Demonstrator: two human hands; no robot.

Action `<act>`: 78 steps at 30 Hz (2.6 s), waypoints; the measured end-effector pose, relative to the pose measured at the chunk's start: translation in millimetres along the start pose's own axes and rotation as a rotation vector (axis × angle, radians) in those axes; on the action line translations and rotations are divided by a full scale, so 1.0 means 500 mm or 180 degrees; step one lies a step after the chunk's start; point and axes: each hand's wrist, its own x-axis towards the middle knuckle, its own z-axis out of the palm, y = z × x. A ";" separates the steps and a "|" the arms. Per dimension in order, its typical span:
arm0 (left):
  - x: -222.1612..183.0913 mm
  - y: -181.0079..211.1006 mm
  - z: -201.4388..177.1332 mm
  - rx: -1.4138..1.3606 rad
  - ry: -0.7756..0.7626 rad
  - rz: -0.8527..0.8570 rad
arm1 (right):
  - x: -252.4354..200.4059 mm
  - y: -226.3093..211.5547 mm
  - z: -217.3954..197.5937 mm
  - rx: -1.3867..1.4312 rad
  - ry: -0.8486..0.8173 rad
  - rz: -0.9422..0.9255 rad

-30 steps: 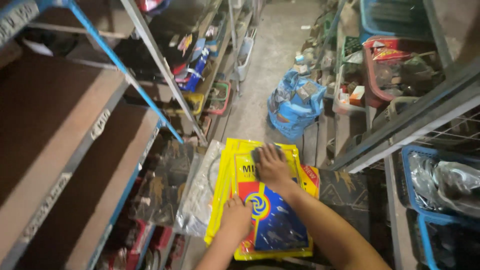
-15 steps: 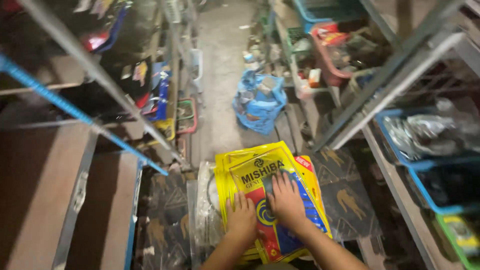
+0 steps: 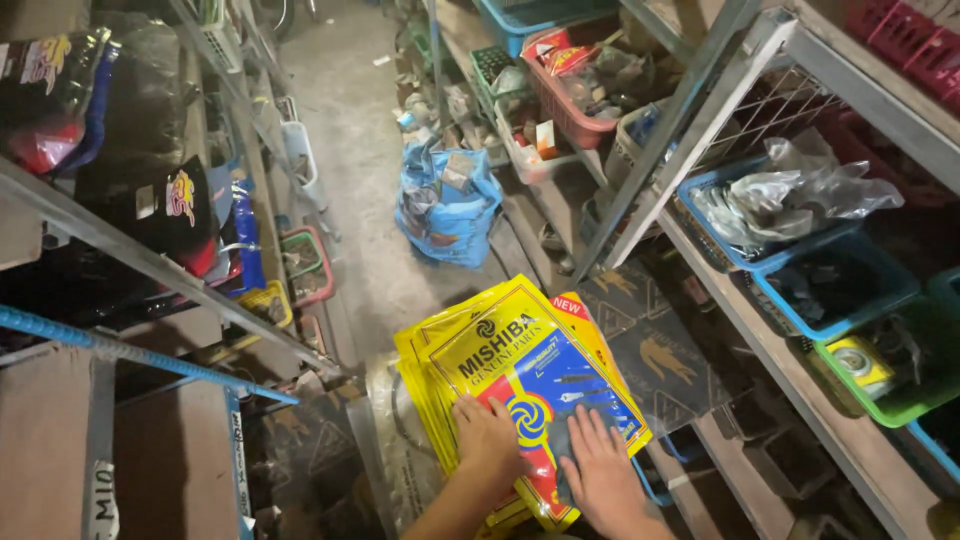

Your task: Cleaning dust off various packaged motorcycle parts in a storage room.

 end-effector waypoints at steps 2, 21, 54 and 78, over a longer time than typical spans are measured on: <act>-0.004 0.001 -0.008 0.0085 -0.0025 0.0005 | 0.026 0.012 -0.005 -0.0034 0.0060 0.0129; -0.016 0.035 0.010 -0.0230 0.0094 -0.0933 | 0.433 0.079 0.022 0.0184 0.0707 -0.1307; -0.032 0.051 -0.025 -0.0140 -0.0111 -0.1336 | 0.551 0.029 0.001 0.0191 0.1140 -0.2019; -0.056 -0.083 -0.071 -0.0867 0.0091 -0.0190 | 0.020 -0.124 -0.060 0.0251 0.0080 -0.1069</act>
